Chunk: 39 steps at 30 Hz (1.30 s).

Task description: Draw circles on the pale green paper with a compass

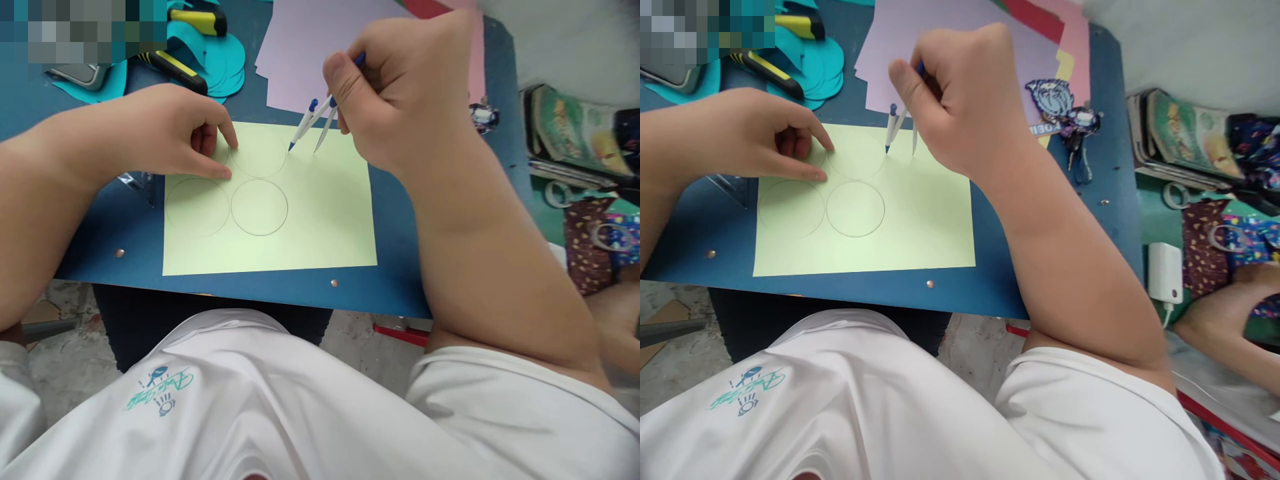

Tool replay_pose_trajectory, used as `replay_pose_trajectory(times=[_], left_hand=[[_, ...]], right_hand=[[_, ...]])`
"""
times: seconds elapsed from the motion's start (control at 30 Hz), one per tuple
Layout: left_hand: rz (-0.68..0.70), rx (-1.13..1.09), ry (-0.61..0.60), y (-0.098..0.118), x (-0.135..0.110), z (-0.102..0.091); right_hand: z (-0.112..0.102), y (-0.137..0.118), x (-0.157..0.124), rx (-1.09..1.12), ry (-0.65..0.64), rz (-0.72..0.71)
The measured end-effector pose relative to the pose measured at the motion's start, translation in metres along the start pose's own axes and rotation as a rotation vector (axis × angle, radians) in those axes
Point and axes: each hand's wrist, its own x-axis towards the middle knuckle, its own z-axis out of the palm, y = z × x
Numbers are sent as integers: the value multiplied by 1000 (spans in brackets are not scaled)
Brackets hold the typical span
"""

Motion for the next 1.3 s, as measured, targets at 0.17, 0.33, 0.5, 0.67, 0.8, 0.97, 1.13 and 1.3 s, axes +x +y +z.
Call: replay_pose_trajectory(times=[0.17,0.33,0.5,0.67,0.8,0.97,1.13,1.3], left_hand=[[-1,-4,0,0,1,0],[2,6,8,0,1,-1],[8,6,-2,0,1,-1],[12,2,-5,0,1,-1],[15,5,-8,0,0,-1],[16,3,0,1,0,-1],[9,6,0,2,0,-1],[15,11,3,0,0,-1]], right_hand=[[1,0,0,-6,22,-13],[0,1,-2,-3,15,-19],[3,1,-1,-5,39,-54],[12,10,5,-114,155,-52],[16,23,8,-241,217,1],[12,20,5,-324,188,82],[7,15,5,-369,144,150],[12,20,6,-350,169,144]])
